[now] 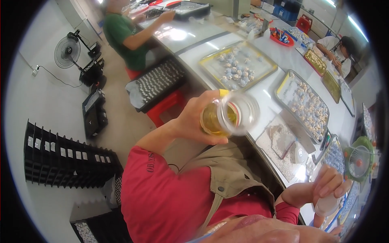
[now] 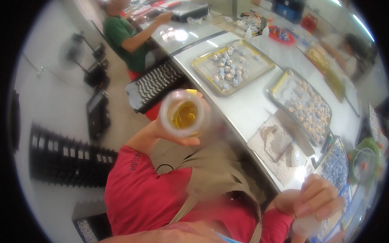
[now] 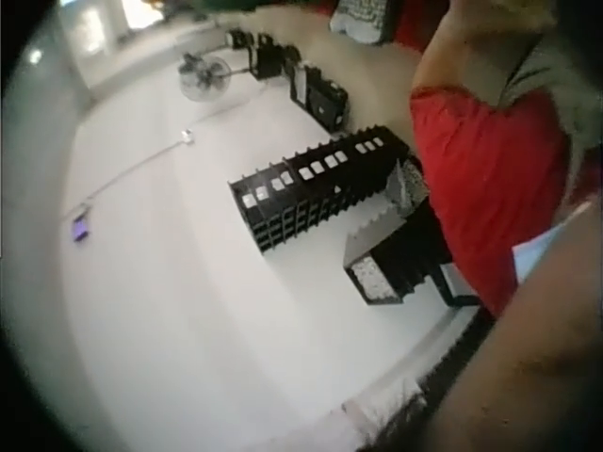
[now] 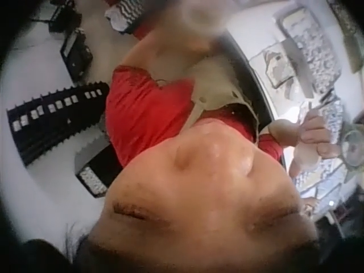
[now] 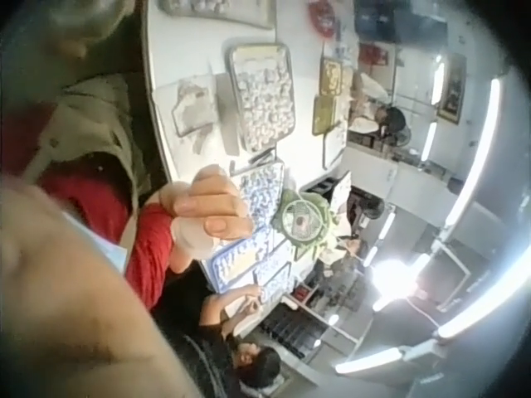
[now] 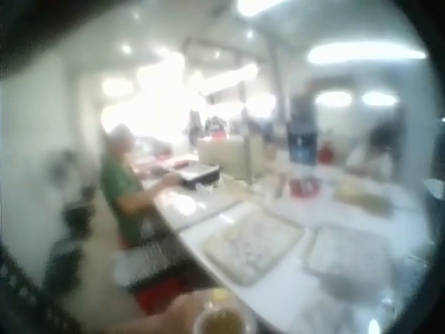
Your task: The person applies glue from a squeeze bottle onto small figurine pieces, connects the parts together by hand, and places the assembled pieces onto a tray before opening a bottle.
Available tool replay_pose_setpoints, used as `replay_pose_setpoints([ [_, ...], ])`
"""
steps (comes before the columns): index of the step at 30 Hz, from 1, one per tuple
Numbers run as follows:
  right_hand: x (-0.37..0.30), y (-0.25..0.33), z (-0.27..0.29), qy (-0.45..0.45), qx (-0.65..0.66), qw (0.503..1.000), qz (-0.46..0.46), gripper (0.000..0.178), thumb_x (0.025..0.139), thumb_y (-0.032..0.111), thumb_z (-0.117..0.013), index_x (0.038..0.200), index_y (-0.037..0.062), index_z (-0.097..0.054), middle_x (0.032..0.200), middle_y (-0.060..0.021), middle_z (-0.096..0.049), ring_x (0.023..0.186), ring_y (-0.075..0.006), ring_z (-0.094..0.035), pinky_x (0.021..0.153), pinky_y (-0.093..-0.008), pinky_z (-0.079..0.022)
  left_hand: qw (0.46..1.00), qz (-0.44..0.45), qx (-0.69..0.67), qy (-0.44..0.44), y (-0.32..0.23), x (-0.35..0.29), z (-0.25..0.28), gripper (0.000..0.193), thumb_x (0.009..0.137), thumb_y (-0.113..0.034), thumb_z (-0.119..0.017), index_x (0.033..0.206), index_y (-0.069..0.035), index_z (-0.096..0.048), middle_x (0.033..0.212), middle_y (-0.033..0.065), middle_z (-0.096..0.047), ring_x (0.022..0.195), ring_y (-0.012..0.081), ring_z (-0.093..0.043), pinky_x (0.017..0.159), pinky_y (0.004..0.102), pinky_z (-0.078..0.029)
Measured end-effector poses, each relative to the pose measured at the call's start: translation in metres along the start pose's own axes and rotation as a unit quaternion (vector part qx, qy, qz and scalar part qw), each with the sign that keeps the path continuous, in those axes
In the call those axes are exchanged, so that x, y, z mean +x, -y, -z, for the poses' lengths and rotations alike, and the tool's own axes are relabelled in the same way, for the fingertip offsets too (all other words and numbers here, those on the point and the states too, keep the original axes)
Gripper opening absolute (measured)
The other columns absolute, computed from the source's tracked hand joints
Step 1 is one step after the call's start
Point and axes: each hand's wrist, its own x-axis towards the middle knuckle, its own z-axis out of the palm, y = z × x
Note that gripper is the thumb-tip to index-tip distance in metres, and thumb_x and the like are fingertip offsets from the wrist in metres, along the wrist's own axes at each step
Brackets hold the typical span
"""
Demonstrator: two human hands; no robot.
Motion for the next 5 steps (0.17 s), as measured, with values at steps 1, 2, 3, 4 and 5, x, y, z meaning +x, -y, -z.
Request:
replay_pose_setpoints([
  [1, -0.002, 0.000, 0.006, 0.002, 0.002, 1.000, -0.001, 0.024, 0.083, 0.036, -0.055, 0.085, 0.0122, -0.052, 0.067, -0.0060, -0.060, 0.055, -0.0150, -0.051, 0.051, -0.0274, -0.032, 0.999, -0.015, 0.025, 0.026, -0.002, 0.003, 0.001, 0.084, 0.054, -0.023, -0.085, 0.120, 0.001, -0.040, 0.106, 0.0103, -0.057, 0.092, 0.0176, -0.059, 0.081, 0.0277, -0.047],
  [2, -0.006, 0.001, 0.015, 0.025, 0.013, 1.000, -0.002, 0.033, 0.072, 0.035, -0.068, 0.090, 0.0126, -0.052, 0.070, -0.0030, -0.059, 0.054, -0.0112, -0.049, 0.052, -0.0245, -0.031, 0.999, -0.014, 0.027, 0.023, -0.004, 0.006, 0.001, 0.084, 0.054, -0.023, -0.085, 0.120, 0.001, -0.040, 0.106, 0.0103, -0.057, 0.092, 0.0176, -0.059, 0.081, 0.0277, -0.047],
  [3, -0.008, 0.001, 0.021, 0.049, 0.025, 0.998, -0.003, 0.049, 0.061, 0.035, -0.081, 0.095, 0.0130, -0.052, 0.073, 0.0000, -0.058, 0.054, -0.0075, -0.047, 0.053, -0.0215, -0.029, 0.993, -0.077, 0.078, 0.033, -0.006, 0.010, 0.002, 0.083, 0.056, -0.029, -0.083, 0.121, 0.000, -0.040, 0.107, 0.0106, -0.057, 0.092, 0.0193, -0.060, 0.081, 0.0279, -0.047],
  [4, -0.009, 0.000, 0.020, 0.002, 0.040, 0.999, 0.019, 0.028, 0.084, 0.040, -0.050, 0.084, 0.0123, -0.052, 0.068, -0.0067, -0.062, 0.053, -0.0155, -0.053, 0.051, -0.0277, -0.033, 0.981, -0.140, 0.129, 0.043, -0.007, 0.015, 0.004, 0.082, 0.059, -0.035, -0.081, 0.121, -0.001, -0.040, 0.108, 0.0109, -0.057, 0.092, 0.0210, -0.060, 0.081, 0.0281, -0.047],
  [5, -0.011, -0.001, 0.024, 0.000, 0.043, 0.999, 0.029, 0.032, 0.084, 0.044, -0.049, 0.087, 0.0118, -0.053, 0.070, -0.0063, -0.062, 0.054, -0.0170, -0.054, 0.055, -0.0292, -0.034, 0.962, -0.201, 0.179, 0.054, -0.007, 0.022, 0.006, 0.082, 0.061, -0.041, -0.079, 0.121, -0.002, -0.040, 0.109, 0.0112, -0.057, 0.092, 0.0226, -0.061, 0.081, 0.0283, -0.047],
])
